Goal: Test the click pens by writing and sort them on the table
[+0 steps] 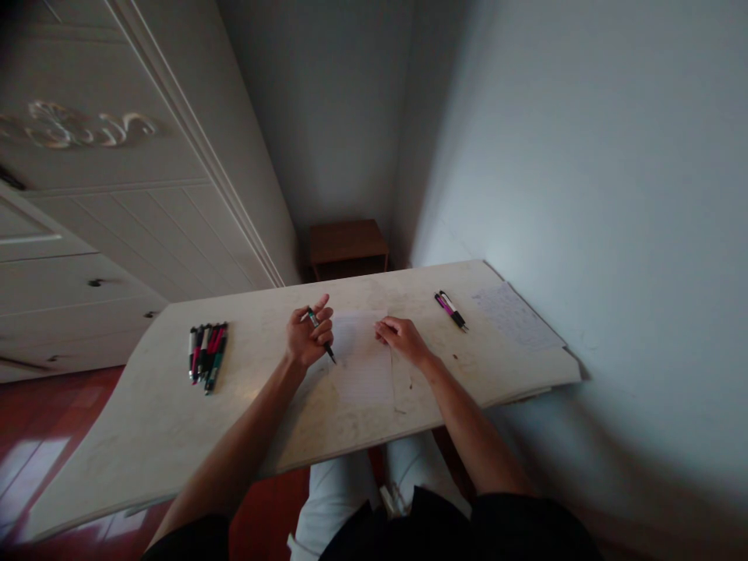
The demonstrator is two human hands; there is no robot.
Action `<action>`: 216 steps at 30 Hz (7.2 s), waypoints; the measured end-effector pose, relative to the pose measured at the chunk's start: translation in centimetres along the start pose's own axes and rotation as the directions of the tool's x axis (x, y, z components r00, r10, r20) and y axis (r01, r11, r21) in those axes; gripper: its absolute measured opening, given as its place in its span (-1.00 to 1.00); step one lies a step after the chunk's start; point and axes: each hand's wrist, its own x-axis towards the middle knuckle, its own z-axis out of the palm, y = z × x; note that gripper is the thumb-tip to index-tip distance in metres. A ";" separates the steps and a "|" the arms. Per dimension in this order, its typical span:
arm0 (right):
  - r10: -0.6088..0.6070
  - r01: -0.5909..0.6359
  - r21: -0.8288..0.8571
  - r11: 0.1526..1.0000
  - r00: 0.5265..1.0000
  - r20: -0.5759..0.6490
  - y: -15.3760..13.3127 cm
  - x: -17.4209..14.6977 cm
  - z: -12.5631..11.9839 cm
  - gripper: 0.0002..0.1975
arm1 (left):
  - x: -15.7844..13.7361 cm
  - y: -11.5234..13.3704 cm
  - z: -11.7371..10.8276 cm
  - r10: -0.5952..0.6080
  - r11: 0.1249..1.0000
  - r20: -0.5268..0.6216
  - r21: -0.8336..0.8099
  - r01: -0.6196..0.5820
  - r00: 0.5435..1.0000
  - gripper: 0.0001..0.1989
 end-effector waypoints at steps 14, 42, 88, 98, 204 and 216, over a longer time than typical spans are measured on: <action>0.002 -0.002 -0.022 1.000 1.000 0.003 0.3 0.1 0.1 -0.59 | 0.0 -0.1 0.1 -0.021 1.000 -0.005 0.008 0.021 1.000 -0.67; -0.015 0.016 -0.061 0.998 1.000 0.019 -0.1 0.0 0.1 -0.59 | -0.1 -0.1 0.3 -0.021 1.000 0.017 -0.015 0.022 1.000 -0.61; 0.014 -0.023 0.082 0.996 0.993 0.114 -1.5 -0.7 1.7 -0.62 | -0.2 -2.0 0.2 -0.011 0.953 0.136 0.302 -0.031 0.991 -0.78; -0.076 0.064 0.088 0.994 0.987 0.144 -1.4 -0.6 2.5 -0.71 | -0.3 -2.5 -0.2 -0.022 0.923 0.217 0.379 -0.063 0.976 -0.57; -0.134 0.117 -0.180 0.977 0.987 -0.087 -0.5 4.7 5.3 -0.76 | 0.2 2.5 -5.0 0.059 -0.648 0.373 0.720 -0.249 0.926 -0.52; -0.170 0.160 -0.196 0.967 0.985 -0.040 -0.8 4.6 5.2 -0.71 | 0.3 2.6 -4.8 0.059 -0.641 0.375 0.725 -0.253 0.925 -0.53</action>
